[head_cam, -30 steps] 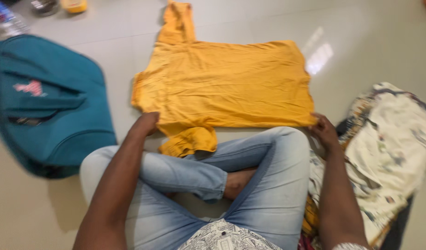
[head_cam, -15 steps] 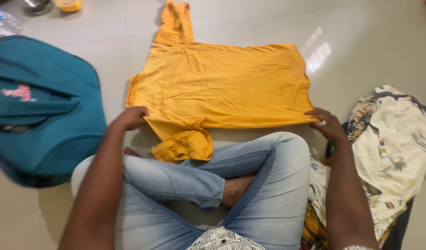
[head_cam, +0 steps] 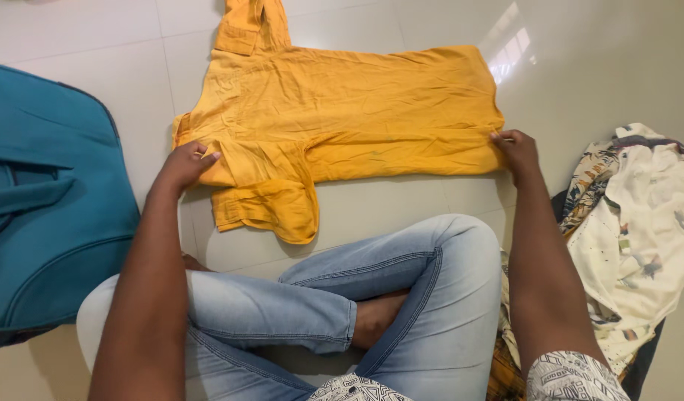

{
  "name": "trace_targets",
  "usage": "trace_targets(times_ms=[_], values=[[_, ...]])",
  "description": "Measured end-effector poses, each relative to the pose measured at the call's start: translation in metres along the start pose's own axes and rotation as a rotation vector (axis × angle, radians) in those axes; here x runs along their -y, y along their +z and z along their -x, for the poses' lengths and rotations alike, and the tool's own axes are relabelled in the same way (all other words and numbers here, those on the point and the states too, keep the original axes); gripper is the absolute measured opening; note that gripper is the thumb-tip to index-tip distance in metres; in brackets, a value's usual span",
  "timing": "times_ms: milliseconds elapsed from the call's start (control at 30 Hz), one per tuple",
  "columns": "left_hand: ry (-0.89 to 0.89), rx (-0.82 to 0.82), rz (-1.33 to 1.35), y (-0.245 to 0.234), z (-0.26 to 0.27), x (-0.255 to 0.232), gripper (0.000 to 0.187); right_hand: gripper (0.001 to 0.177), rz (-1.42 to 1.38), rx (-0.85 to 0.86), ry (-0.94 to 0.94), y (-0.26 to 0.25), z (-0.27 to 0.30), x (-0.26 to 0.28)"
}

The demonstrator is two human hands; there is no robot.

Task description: The person buttons a yellow shirt and then folds it by tucking the sleeves and sides together while sitting on the floor.

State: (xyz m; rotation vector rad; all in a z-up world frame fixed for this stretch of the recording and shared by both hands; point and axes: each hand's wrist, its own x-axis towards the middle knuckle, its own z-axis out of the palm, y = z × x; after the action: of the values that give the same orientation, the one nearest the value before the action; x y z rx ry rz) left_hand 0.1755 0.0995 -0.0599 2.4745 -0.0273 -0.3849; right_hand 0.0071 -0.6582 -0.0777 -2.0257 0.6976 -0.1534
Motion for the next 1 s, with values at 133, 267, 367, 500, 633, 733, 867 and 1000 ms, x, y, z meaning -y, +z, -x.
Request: trace_targets(times_ms=[133,267,367,500,633,733,867,1000], values=[[-0.044,0.145,-0.176,-0.015,0.012,-0.014,0.054,0.031,-0.023,0.049,0.215,-0.017,0.023,0.005],[-0.057,0.244,-0.35,-0.013,0.01,-0.007,0.049,0.029,-0.063,0.18,0.15,-0.026,0.032,-0.013],[0.006,0.253,-0.29,-0.01,0.004,0.013,0.049,0.024,-0.016,0.184,0.125,-0.027,0.03,-0.025],[0.121,0.157,-0.19,-0.002,-0.004,0.019,0.067,0.022,-0.033,0.252,0.243,-0.036,0.029,-0.019],[0.04,0.193,-0.3,-0.004,0.003,0.003,0.06,0.024,-0.078,0.253,0.304,-0.038,0.035,-0.001],[0.013,0.193,-0.312,0.004,-0.008,0.007,0.062,0.022,-0.076,0.186,0.334,-0.035,0.035,-0.006],[0.112,0.283,-0.496,0.003,-0.025,0.036,0.059,0.024,-0.388,0.204,0.343,-0.035,0.032,-0.021],[0.085,0.325,-0.486,0.012,-0.036,0.047,0.072,0.026,-0.301,0.194,0.299,-0.032,0.039,-0.014]])
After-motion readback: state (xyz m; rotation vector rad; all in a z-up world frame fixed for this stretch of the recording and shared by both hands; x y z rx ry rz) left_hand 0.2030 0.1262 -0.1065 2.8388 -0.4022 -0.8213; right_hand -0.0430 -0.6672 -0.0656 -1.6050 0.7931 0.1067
